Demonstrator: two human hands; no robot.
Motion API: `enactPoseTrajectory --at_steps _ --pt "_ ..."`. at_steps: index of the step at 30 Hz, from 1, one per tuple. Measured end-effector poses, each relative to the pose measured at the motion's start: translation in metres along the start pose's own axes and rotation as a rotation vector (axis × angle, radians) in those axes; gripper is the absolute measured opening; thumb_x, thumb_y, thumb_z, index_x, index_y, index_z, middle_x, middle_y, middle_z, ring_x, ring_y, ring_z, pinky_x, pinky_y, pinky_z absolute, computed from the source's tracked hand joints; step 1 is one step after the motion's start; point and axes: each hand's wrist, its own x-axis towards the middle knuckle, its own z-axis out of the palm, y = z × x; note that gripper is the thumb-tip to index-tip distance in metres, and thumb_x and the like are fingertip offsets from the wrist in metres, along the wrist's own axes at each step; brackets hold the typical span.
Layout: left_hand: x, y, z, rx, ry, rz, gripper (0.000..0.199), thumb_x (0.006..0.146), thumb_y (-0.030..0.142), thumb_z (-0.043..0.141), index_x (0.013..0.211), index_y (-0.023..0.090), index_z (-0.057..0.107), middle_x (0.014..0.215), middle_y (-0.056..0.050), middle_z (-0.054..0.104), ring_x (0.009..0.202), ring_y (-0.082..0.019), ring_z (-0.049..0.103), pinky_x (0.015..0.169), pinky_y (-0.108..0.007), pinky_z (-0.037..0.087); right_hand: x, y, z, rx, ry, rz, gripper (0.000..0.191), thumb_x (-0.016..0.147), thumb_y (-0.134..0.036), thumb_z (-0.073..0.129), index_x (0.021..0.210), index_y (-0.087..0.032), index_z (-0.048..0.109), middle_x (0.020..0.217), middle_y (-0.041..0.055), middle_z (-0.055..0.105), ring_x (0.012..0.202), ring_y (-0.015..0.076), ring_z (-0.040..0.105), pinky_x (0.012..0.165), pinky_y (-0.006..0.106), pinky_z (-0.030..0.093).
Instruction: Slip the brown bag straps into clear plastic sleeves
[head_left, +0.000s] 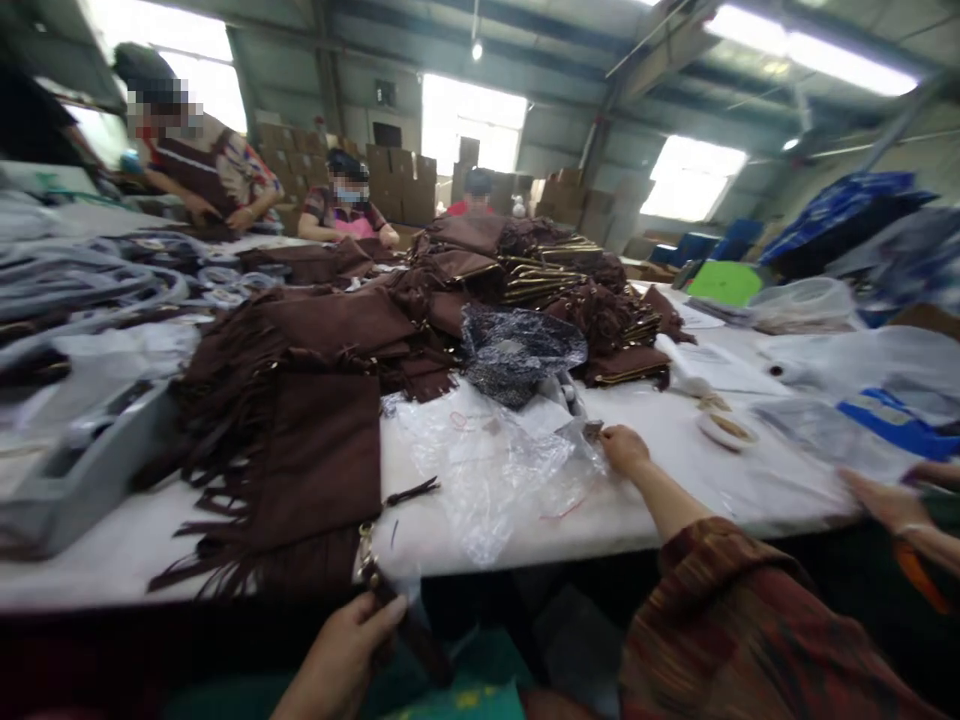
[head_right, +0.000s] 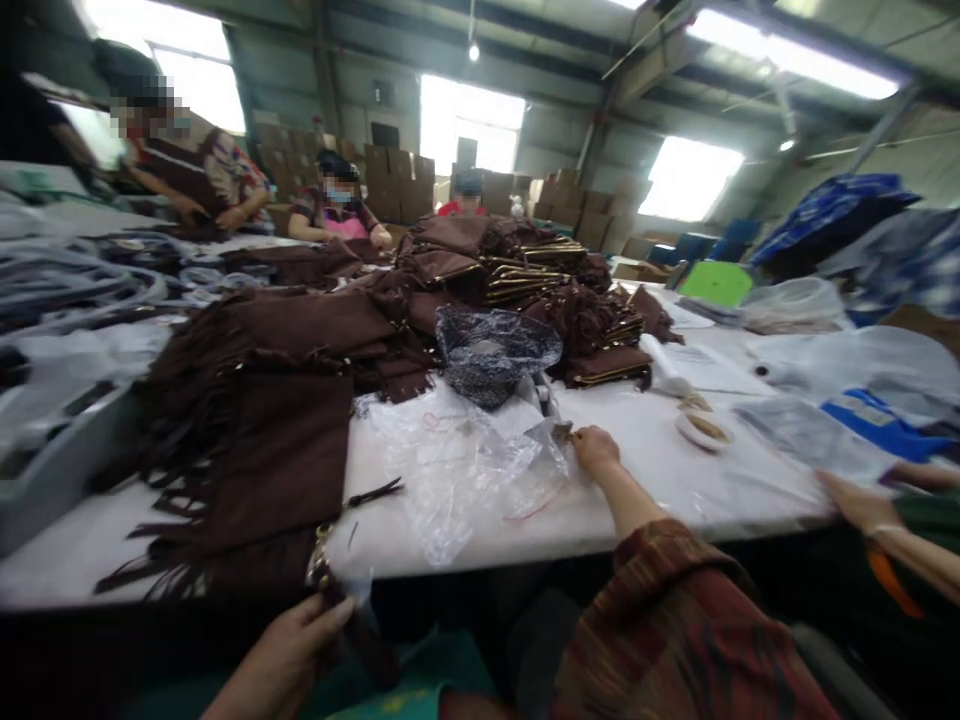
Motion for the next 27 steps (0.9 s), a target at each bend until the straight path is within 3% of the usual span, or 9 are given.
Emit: enactPoseTrajectory --at_steps 2,4,6,8,10,13,16,20,27 --pt "-0.012 0.011 0.011 -0.110 -0.053 0.016 0.037 0.064 0.041 0.080 0.089 0.014 0.073 0.086 -0.007 0.072 0.081 -0.020 0.064 0.074 -0.029 0.048 0.002 0.004 -0.013 -0.022 -0.038 -0.042 0.022 0.081 -0.022 0.058 0.093 -0.015 0.075 0.099 0.0166 0.071 0.092 0.0266 0.066 0.078 0.032 0.047" --pt "-0.018 0.018 0.016 -0.161 -0.038 0.025 0.032 0.064 0.037 0.081 0.085 0.013 0.072 0.083 -0.007 0.071 0.077 -0.018 0.063 0.072 -0.027 0.048 -0.004 0.003 -0.026 -0.023 0.019 -0.076 0.032 0.082 -0.021 0.057 0.109 -0.010 0.070 0.113 0.0214 0.067 0.106 0.0301 0.061 0.085 0.037 0.045" --pt "-0.022 0.022 0.018 -0.176 -0.027 0.039 0.031 0.065 0.035 0.081 0.084 0.011 0.072 0.082 -0.008 0.071 0.075 -0.017 0.063 0.071 -0.027 0.048 -0.027 -0.007 -0.036 0.127 0.364 -0.125 0.031 0.083 -0.025 0.056 0.106 -0.011 0.071 0.106 0.0217 0.069 0.102 0.0287 0.062 0.087 0.038 0.044" --pt "-0.025 0.023 0.019 -0.175 -0.032 0.052 0.032 0.066 0.034 0.080 0.086 0.011 0.072 0.084 -0.009 0.071 0.076 -0.017 0.063 0.073 -0.028 0.048 -0.073 -0.030 -0.040 0.356 0.451 -0.310 0.029 0.086 -0.035 0.056 0.101 -0.016 0.073 0.096 0.0179 0.071 0.092 0.0236 0.064 0.084 0.034 0.045" --pt "-0.026 0.023 0.021 -0.176 -0.042 0.065 0.033 0.067 0.035 0.079 0.088 0.011 0.072 0.087 -0.009 0.072 0.078 -0.018 0.064 0.075 -0.029 0.049 -0.133 -0.065 -0.035 0.570 0.278 -0.498 0.028 0.085 -0.041 0.059 0.096 -0.019 0.072 0.088 0.0117 0.071 0.082 0.0210 0.065 0.077 0.032 0.047" --pt "-0.027 0.022 0.024 -0.192 -0.056 0.079 0.034 0.067 0.035 0.079 0.090 0.010 0.072 0.087 -0.010 0.072 0.079 -0.018 0.064 0.077 -0.029 0.049 -0.219 -0.127 -0.007 0.678 -0.280 -0.754 0.025 0.087 -0.039 0.055 0.091 -0.021 0.072 0.088 0.0058 0.071 0.080 0.0191 0.064 0.074 0.029 0.048" --pt "-0.028 0.019 0.025 -0.221 -0.075 0.083 0.037 0.065 0.037 0.080 0.089 0.011 0.072 0.086 -0.009 0.072 0.078 -0.019 0.065 0.077 -0.030 0.049 -0.266 -0.174 0.029 0.664 -0.589 -0.793 0.031 0.088 -0.041 0.053 0.080 -0.018 0.072 0.074 0.0028 0.068 0.071 0.0170 0.060 0.065 0.026 0.045" --pt "-0.032 0.014 0.021 -0.217 -0.072 0.081 0.036 0.067 0.037 0.079 0.092 0.012 0.071 0.090 -0.009 0.072 0.081 -0.019 0.065 0.077 -0.031 0.048 -0.275 -0.194 0.053 0.731 -0.644 -0.595 0.037 0.084 -0.040 0.053 0.059 -0.015 0.063 0.054 -0.0010 0.055 0.057 0.0132 0.051 0.053 0.023 0.038" --pt "-0.038 0.029 0.002 -0.172 -0.031 0.156 0.029 0.069 0.032 0.078 0.090 0.014 0.072 0.091 -0.008 0.071 0.079 -0.017 0.064 0.069 -0.026 0.047 -0.273 -0.179 0.042 0.838 -0.578 -0.473 0.023 0.073 -0.036 0.065 0.061 -0.017 0.067 0.060 0.0005 0.063 0.061 0.0153 0.056 0.058 0.025 0.043"
